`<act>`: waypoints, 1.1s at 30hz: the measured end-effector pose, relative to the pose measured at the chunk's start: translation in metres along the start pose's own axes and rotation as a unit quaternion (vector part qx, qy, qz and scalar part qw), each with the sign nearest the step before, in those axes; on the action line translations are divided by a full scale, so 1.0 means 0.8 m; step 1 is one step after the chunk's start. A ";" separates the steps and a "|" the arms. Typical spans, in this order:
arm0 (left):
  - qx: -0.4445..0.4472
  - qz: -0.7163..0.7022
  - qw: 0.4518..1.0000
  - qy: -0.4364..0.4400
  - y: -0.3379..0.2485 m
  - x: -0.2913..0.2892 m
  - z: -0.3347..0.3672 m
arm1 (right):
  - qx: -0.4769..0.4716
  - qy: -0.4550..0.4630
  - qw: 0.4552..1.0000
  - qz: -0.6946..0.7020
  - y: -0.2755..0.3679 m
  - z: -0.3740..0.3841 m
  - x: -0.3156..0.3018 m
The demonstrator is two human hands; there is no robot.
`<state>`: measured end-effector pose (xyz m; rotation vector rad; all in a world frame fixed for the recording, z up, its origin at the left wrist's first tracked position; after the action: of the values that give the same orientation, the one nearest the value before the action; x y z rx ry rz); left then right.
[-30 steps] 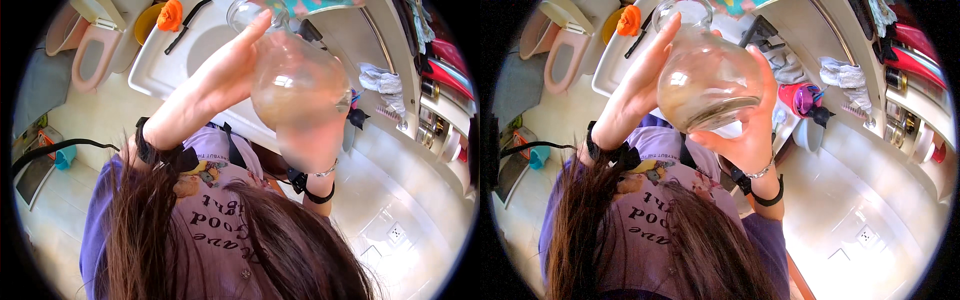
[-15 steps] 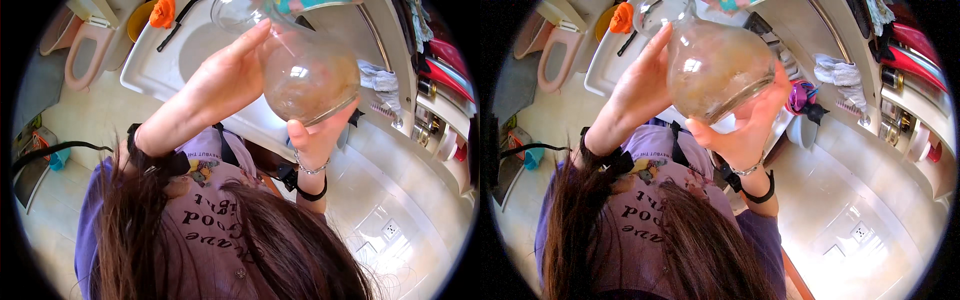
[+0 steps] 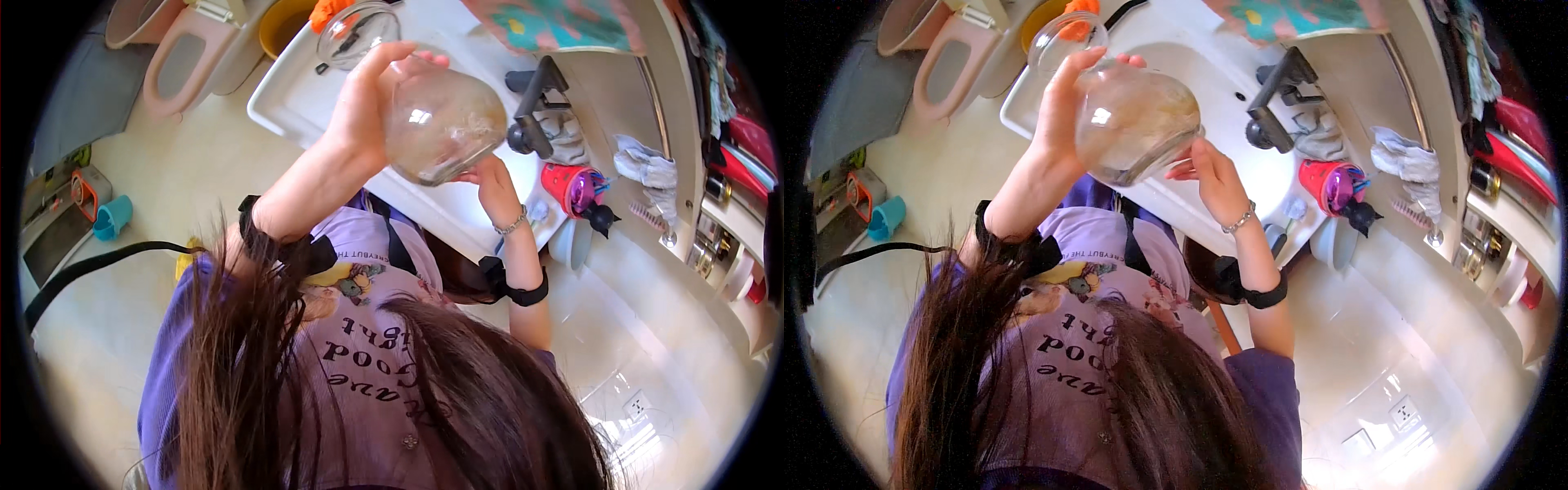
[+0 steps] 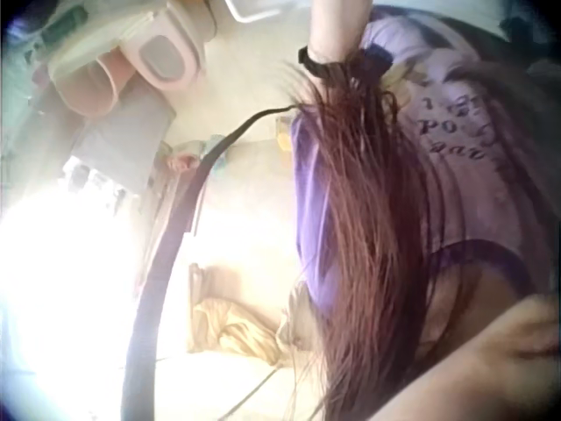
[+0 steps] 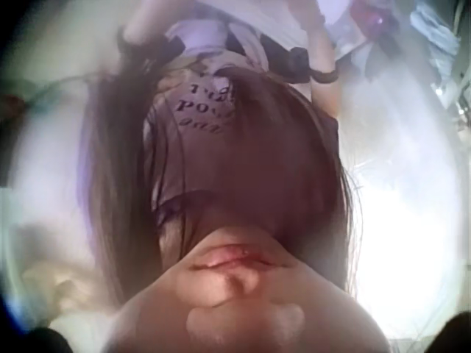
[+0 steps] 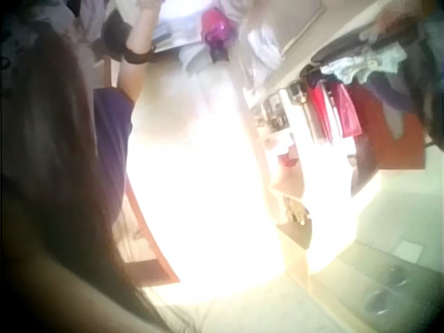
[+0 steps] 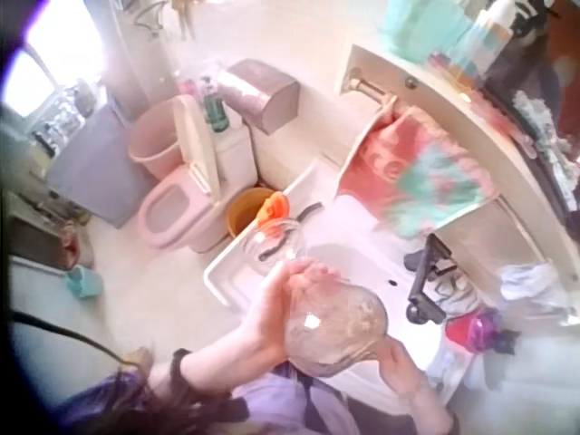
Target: The person cleans glass vases using a brush and water at a sink. They scrub the interior and exterior of two different vases before rinsing them.
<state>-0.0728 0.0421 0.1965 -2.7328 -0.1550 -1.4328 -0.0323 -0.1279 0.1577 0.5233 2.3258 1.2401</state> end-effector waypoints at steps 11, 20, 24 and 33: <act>-0.121 0.001 0.993 0.020 -0.013 0.039 -0.063 | -0.046 0.004 0.957 -0.285 0.002 0.018 0.010; -0.169 -0.002 0.983 0.069 -0.005 0.048 -0.075 | -0.035 0.002 0.965 -0.258 0.010 -0.007 0.004; -0.096 0.017 0.993 0.063 -0.003 0.052 -0.069 | -0.032 -0.001 0.968 -0.250 0.010 -0.010 0.000; 0.011 0.105 0.994 -0.013 -0.019 -0.013 -0.003 | -0.014 0.003 0.976 -0.218 -0.005 0.061 0.004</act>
<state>-0.0827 0.0562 0.1894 -2.6574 0.1113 -1.3304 -0.0086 -0.0951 0.1294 -0.0077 2.2588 1.0565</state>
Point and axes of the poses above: each hand's wrist, its own z-axis towards the middle knuckle, its own x-axis out of the palm, y = z × x, the point moved 4 cm from there along z, towards the middle knuckle, and after that the axes turned 13 degrees about -z, right-handed, at the moved point
